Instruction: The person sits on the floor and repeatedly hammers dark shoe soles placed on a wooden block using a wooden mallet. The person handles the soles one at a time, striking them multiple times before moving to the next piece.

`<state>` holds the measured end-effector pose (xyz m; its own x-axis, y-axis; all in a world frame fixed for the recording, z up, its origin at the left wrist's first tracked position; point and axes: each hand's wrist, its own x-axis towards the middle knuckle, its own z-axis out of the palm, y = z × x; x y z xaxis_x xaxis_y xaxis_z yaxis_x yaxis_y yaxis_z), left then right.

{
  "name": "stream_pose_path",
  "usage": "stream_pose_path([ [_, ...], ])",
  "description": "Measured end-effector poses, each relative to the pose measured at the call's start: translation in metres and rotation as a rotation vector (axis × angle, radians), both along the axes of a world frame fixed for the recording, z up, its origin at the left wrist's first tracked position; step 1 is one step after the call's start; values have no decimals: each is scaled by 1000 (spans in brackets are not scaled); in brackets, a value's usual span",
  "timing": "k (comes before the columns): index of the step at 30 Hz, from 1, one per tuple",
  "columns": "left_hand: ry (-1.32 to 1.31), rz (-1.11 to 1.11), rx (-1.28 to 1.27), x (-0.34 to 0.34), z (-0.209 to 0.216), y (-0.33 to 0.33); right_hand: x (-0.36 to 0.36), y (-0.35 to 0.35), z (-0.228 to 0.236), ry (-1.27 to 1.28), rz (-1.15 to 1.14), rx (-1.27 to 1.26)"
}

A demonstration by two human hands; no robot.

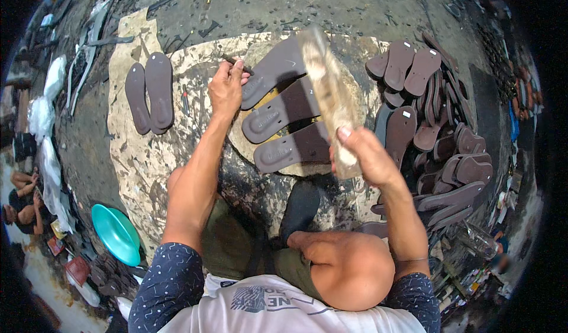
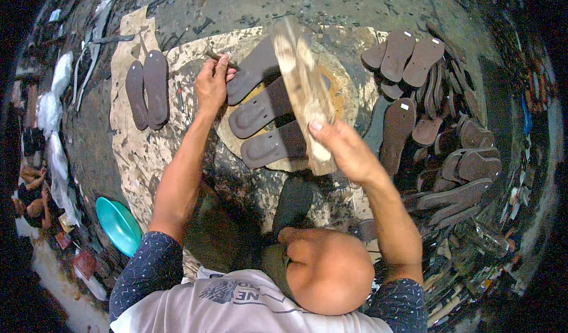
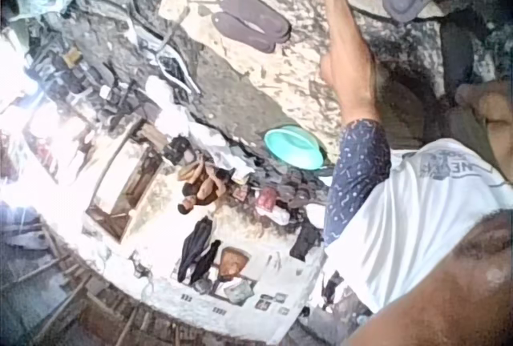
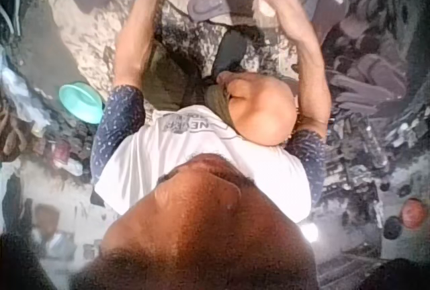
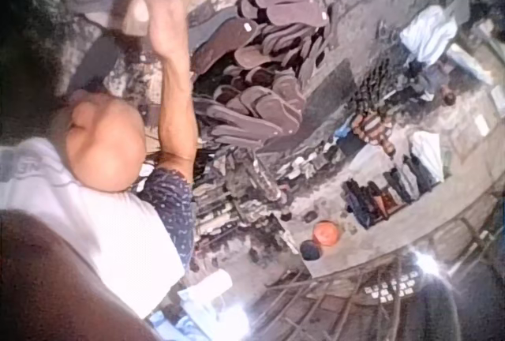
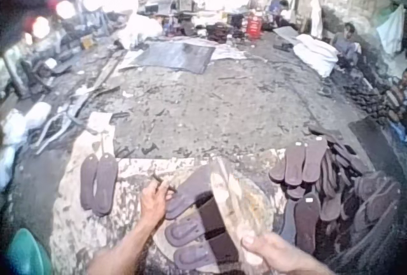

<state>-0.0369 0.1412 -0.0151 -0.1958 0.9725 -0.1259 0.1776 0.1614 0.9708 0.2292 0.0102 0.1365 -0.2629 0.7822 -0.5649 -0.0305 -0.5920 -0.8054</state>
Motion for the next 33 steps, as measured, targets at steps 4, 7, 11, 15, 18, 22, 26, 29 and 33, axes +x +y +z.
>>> stream_pose_path([
  [4, 223, -61, 46, -6, 7, -3, -7, 46, 63, -147, -54, 150],
  [7, 389, -81, 205, -6, 5, -7, -33, 68, 100, -182, -267, 652],
  [11, 498, -125, 467, 12, 3, 0, -37, 60, -13, -35, -101, 998],
  [15, 687, -184, 529, -7, -27, 0, -42, 71, -80, -258, 303, 254],
  [18, 364, -69, 333, 0, -4, 6, -14, 63, -83, -87, 171, -211],
  [22, -339, 215, 104, 3, 7, -1, -9, 39, -105, -120, 113, -204],
  [26, -24, -30, 15, 20, 8, -26, -13, 41, -101, -68, 117, -168],
  [29, 101, -71, 68, 20, 4, -34, -13, 41, -70, -48, 38, -137],
  [33, 216, -106, 114, 16, 2, -30, 0, 62, -11, 64, -15, -37],
])
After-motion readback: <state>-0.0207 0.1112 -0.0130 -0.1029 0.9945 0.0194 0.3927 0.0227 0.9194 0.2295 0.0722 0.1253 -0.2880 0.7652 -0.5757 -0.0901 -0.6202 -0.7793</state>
